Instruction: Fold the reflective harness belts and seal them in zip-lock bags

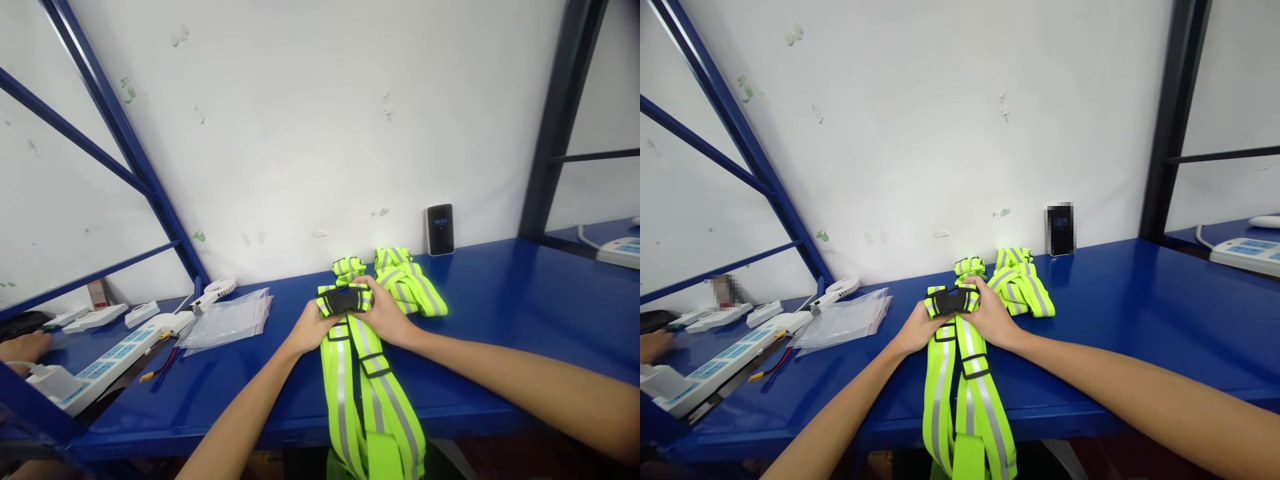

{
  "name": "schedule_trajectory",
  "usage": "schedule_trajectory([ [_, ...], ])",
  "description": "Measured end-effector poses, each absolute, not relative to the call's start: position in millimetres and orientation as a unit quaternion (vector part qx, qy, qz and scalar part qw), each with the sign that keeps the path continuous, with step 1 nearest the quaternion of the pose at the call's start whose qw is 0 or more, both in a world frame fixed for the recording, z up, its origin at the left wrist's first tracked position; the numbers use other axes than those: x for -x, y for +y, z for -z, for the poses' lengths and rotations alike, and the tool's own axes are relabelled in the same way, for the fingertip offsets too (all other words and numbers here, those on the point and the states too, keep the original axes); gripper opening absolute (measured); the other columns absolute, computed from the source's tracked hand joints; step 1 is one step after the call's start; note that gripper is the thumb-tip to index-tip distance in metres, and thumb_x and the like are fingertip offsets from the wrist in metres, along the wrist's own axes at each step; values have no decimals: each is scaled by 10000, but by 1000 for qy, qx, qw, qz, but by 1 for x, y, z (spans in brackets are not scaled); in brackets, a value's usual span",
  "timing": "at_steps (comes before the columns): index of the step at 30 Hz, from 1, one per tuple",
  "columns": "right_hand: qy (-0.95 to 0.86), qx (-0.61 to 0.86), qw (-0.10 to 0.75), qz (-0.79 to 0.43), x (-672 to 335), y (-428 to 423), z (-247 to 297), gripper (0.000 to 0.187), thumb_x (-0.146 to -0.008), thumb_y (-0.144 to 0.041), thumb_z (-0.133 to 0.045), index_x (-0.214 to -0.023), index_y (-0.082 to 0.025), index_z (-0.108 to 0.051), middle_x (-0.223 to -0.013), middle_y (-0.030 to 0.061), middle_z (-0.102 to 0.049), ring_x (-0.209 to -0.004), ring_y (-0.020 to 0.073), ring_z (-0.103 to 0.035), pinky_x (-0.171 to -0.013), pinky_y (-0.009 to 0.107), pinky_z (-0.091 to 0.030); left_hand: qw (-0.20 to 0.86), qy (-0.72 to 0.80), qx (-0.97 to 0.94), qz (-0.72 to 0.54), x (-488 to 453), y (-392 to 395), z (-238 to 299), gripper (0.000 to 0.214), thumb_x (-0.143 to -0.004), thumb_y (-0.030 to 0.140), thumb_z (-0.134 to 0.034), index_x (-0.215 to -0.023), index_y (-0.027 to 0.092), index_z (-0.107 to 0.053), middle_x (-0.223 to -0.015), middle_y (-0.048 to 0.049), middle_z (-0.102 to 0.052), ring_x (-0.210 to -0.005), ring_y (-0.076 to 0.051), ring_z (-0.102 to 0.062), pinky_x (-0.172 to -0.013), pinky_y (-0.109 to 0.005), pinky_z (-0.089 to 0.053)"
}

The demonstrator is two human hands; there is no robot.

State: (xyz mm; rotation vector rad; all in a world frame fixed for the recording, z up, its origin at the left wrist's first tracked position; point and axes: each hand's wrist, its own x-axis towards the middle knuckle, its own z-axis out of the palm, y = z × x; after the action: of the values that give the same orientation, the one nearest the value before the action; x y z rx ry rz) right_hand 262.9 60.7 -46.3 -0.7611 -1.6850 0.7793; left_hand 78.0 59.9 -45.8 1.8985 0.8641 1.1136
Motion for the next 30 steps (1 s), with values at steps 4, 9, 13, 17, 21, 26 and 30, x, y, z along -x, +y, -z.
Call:
schedule_trajectory([
  [4, -719, 286, 530, -347, -264, 62, 46, 427, -683, -200, -702, -1049, -205, -482, -924, 14, -609, -789, 174, -609, -695, 280, -492, 383, 335, -737, -445, -78, 63, 47, 333, -741, 311, -723, -1018, 126, -712, -993, -74, -722, -910, -237, -647, -899, -373, -481],
  [9, -723, 289, 527, -343, -265, 62, 46, 462, -682, -267, -731, -1066, -211, -479, -902, 12, -610, -785, 180, -609, -719, 296, -493, 393, 327, -728, -457, -78, 63, 47, 298, -744, 291, -715, -997, 135, -721, -976, -76, -725, -940, -252, -641, -896, -387, -482],
  [13, -735, 288, 520, -326, -266, 61, 45, 494, -676, -265, -739, -1090, -216, -474, -900, 5, -596, -771, 178, -595, -734, 310, -493, 433, 321, -705, -461, -80, 63, 48, 280, -734, 295, -720, -965, 136, -727, -978, -84, -725, -989, -269, -629, -925, -400, -464],
  [17, -744, 301, 516, -299, -267, 60, 45, 472, -678, -242, -727, -1085, -212, -490, -909, 9, -603, -781, 184, -590, -766, 327, -481, 457, 338, -679, -464, -79, 65, 53, 335, -714, 277, -731, -1022, 146, -708, -1056, -86, -706, -1049, -275, -602, -982, -410, -419],
  [21, -742, 317, 523, -276, -266, 62, 45, 444, -671, -227, -718, -1062, -200, -508, -975, 34, -617, -884, 215, -605, -800, 335, -465, 486, 357, -645, -470, -76, 61, 54, 422, -736, 273, -707, -1137, 158, -648, -1173, -81, -660, -1136, -279, -554, -1017, -413, -386],
  [26, -737, 340, 522, -262, -267, 62, 47, 426, -676, -218, -705, -1058, -196, -517, -958, 42, -641, -876, 228, -618, -782, 338, -471, 509, 311, -684, -420, -77, 52, 44, 486, -745, 304, -722, -1189, 140, -611, -1211, -91, -640, -1150, -287, -549, -1019, -392, -387],
  [30, -723, 341, 545, -254, -267, 63, 49, 498, -691, -213, -701, -1151, -208, -510, -1050, 60, -644, -912, 232, -626, -812, 347, -482, 554, 305, -650, -422, -83, 53, 45, 463, -839, 392, -617, -1225, 138, -597, -1173, -110, -660, -1084, -277, -600, -978, -399, -424],
])
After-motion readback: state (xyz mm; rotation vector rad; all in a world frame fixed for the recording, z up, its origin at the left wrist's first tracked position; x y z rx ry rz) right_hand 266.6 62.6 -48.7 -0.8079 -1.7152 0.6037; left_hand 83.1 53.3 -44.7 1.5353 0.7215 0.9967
